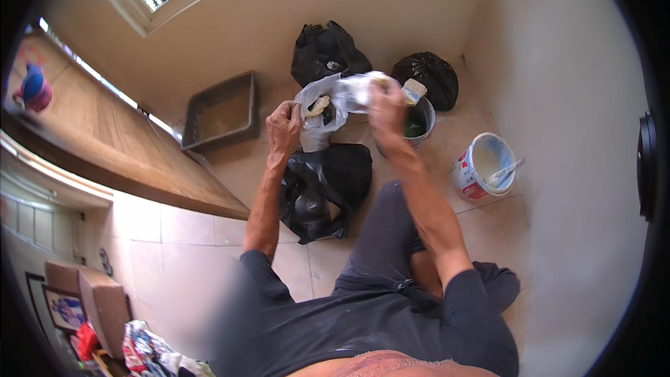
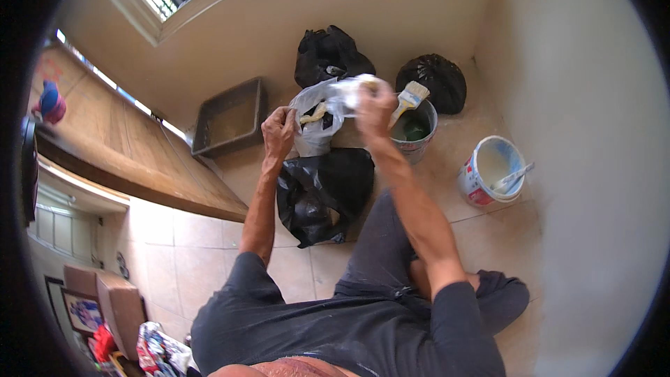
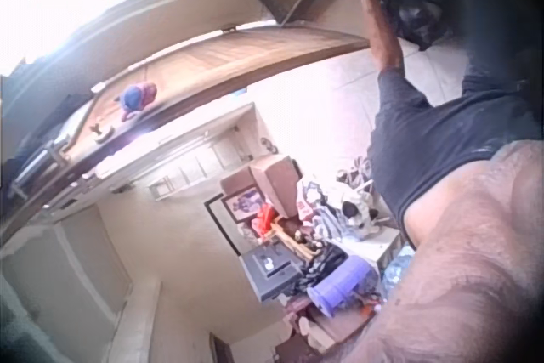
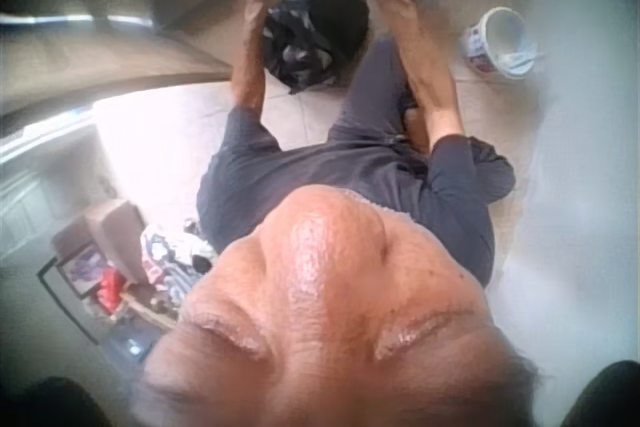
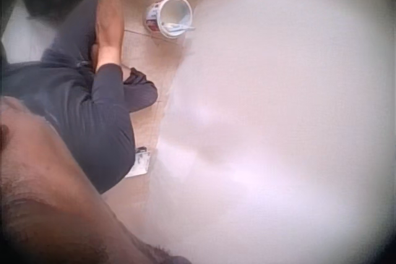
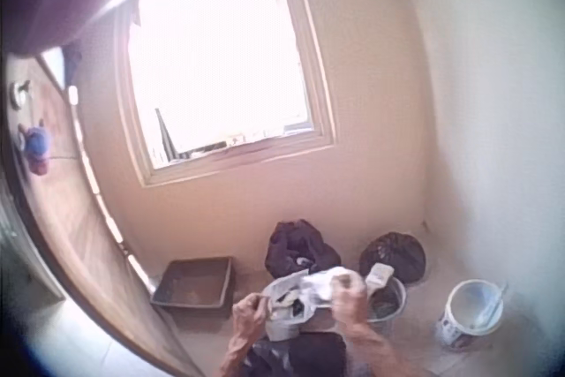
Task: The person mixes white paint in a bucket using a wooden stick and pours green liquid from a small container into the bucket.
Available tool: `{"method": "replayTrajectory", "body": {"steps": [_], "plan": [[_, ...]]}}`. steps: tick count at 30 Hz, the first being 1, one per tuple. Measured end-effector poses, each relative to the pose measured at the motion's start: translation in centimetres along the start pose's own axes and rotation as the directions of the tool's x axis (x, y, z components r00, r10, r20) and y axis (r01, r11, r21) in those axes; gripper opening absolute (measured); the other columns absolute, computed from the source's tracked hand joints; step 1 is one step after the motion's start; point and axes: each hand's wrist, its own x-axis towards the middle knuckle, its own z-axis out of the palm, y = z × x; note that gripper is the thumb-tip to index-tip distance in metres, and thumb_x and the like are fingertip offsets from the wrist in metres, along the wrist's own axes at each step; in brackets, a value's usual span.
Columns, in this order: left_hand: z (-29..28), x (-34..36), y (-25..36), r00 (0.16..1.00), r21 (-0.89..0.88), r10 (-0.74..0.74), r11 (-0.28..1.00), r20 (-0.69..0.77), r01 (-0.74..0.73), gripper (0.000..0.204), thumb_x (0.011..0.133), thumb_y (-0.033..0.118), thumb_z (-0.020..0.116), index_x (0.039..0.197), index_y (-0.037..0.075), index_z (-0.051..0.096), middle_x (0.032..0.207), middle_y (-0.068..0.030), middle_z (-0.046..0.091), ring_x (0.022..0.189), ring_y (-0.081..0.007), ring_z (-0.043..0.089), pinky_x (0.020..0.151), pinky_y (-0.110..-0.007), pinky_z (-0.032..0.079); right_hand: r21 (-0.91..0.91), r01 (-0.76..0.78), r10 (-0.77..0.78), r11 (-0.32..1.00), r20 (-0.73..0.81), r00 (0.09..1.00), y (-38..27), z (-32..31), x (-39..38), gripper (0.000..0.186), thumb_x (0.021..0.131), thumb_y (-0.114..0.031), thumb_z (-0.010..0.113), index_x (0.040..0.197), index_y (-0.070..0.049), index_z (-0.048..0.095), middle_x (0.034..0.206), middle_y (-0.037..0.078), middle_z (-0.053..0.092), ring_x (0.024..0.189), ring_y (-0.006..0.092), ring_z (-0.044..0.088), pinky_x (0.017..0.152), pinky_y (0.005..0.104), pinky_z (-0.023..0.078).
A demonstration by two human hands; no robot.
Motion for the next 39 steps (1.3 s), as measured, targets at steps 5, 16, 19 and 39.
{"method": "replayTrajectory", "body": {"steps": [5, 16, 19, 39], "plan": [[3.4, 3.3, 0.3, 0.989, 0.036, 0.032, 0.999, -0.146, -0.027, 0.021, 0.089, 0.017, 0.061, 0.085, -0.003, 0.068, 0.064, -0.0099, 0.065, 0.057, -0.0141, 0.061, 0.056, -0.031, 0.048, -0.688, 0.435, -0.172, 0.58, 0.419, 0.892, 8.8, 11.3, -0.2, 0.026, 0.086, -0.021, 0.055, 0.101, 0.0, 0.06, 0.093, 0.026, 0.066, 0.092, 0.0391, 0.066, 0.08, 0.0462, 0.053], [-9.6, 20.5, -21.0, 0.838, -0.035, -0.508, 0.858, -0.199, 0.512, 0.013, 0.085, 0.013, 0.059, 0.089, 0.003, 0.066, 0.087, -0.0076, 0.064, 0.069, -0.0189, 0.06, 0.058, -0.038, 0.051, -0.28, 0.471, -0.276, 0.837, 0.527, 0.804, -0.1, -3.7, 1.3, 0.023, 0.083, -0.018, 0.063, 0.097, 0.0, 0.064, 0.097, 0.019, 0.067, 0.087, 0.0343, 0.066, 0.08, 0.0382, 0.052], [-5.6, 25.4, -18.9, 0.9, -0.112, -0.378, 0.925, -0.215, 0.362, 0.023, 0.084, 0.007, 0.054, 0.1, -0.006, 0.066, 0.09, -0.015, 0.067, 0.074, -0.0274, 0.067, 0.062, -0.041, 0.057, -0.309, 0.406, -0.189, 0.86, 0.547, 0.816, 0.4, -12.8, 0.0, 0.022, 0.083, -0.012, 0.064, 0.101, 0.001, 0.065, 0.095, 0.015, 0.067, 0.083, 0.0258, 0.068, 0.076, 0.0334, 0.053], [6.3, 15.4, 10.7, 0.876, -0.278, 0.156, 0.91, -0.457, -0.307, 0.026, 0.09, 0.01, 0.054, 0.11, -0.003, 0.063, 0.099, -0.0139, 0.066, 0.092, -0.0222, 0.064, 0.082, -0.032, 0.051, -0.932, -0.251, -0.022, 0.262, -0.265, 0.964, 3.0, -45.6, 4.4, 0.05, 0.081, -0.033, 0.071, 0.117, 0.0, 0.061, 0.109, 0.019, 0.062, 0.101, 0.0318, 0.062, 0.086, 0.0419, 0.05]]}}
